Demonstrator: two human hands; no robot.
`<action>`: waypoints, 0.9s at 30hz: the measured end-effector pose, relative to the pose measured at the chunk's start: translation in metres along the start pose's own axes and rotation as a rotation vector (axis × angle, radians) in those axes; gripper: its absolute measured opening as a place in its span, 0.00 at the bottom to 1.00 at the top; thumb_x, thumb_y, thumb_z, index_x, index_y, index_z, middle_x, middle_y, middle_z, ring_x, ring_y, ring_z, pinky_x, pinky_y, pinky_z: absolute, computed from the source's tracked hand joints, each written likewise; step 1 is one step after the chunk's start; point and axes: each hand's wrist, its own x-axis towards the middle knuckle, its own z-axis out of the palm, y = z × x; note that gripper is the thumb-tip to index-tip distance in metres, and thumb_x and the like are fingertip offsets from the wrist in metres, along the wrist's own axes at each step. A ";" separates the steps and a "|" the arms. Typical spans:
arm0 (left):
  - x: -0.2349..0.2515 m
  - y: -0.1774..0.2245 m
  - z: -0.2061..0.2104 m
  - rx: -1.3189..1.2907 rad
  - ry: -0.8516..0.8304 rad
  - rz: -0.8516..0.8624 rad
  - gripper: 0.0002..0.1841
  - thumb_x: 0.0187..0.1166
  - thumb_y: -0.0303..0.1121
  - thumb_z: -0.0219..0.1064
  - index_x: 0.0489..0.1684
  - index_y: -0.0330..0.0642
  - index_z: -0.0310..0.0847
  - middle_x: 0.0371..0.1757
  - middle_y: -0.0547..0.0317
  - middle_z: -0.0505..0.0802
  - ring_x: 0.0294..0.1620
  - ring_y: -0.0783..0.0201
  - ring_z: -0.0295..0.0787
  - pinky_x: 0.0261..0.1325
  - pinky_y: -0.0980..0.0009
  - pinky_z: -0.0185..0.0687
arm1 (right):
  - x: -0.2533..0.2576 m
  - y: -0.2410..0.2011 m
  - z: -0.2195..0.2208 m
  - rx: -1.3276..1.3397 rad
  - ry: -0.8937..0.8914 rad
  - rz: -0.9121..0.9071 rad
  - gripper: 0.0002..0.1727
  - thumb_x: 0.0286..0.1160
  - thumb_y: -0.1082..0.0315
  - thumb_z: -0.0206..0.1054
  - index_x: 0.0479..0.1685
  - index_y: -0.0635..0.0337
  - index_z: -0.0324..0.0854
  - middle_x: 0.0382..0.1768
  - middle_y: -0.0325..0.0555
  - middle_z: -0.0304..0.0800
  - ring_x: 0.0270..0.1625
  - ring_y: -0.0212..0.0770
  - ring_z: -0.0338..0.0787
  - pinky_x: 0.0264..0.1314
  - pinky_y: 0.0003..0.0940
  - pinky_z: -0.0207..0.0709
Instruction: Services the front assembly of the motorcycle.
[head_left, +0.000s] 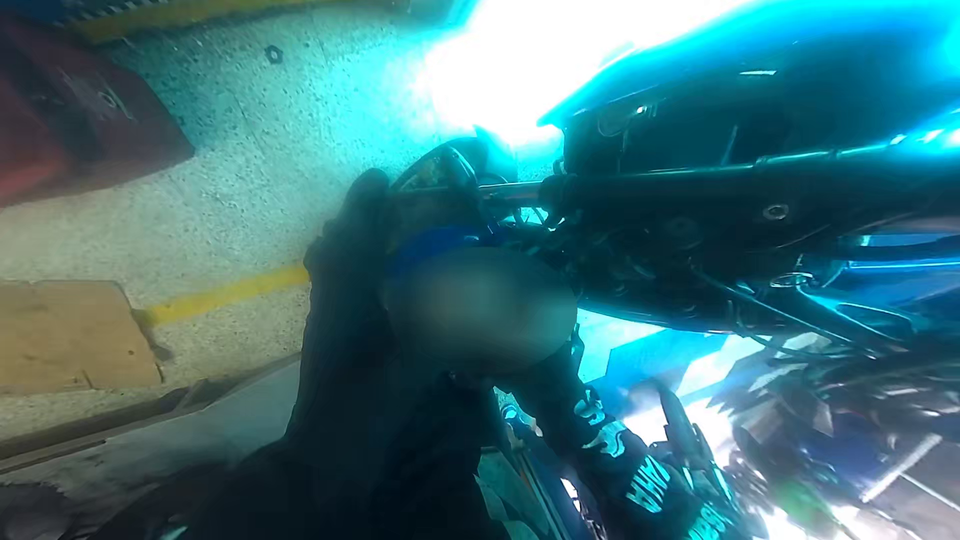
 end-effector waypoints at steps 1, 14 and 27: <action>0.008 -0.005 -0.003 0.012 -0.087 0.061 0.12 0.70 0.29 0.74 0.46 0.57 0.95 0.73 0.56 0.88 0.81 0.46 0.75 0.84 0.42 0.64 | 0.002 -0.002 0.003 -0.033 0.011 0.014 0.18 0.62 0.55 0.76 0.46 0.57 0.91 0.55 0.53 0.89 0.62 0.58 0.86 0.66 0.66 0.70; 0.038 -0.020 -0.003 0.171 -0.362 0.386 0.14 0.75 0.29 0.69 0.50 0.58 0.96 0.90 0.70 0.70 0.95 0.51 0.51 0.91 0.39 0.42 | 0.013 -0.006 -0.016 -0.058 -0.180 0.023 0.12 0.74 0.63 0.70 0.48 0.57 0.93 0.59 0.58 0.89 0.61 0.58 0.87 0.61 0.57 0.74; 0.063 -0.024 0.001 0.139 -0.593 0.475 0.13 0.72 0.35 0.74 0.52 0.62 0.96 0.94 0.63 0.62 0.97 0.42 0.40 0.89 0.27 0.28 | 0.036 0.026 -0.020 0.036 -0.481 -0.191 0.20 0.79 0.52 0.70 0.57 0.56 0.90 0.65 0.53 0.89 0.71 0.57 0.84 0.72 0.61 0.67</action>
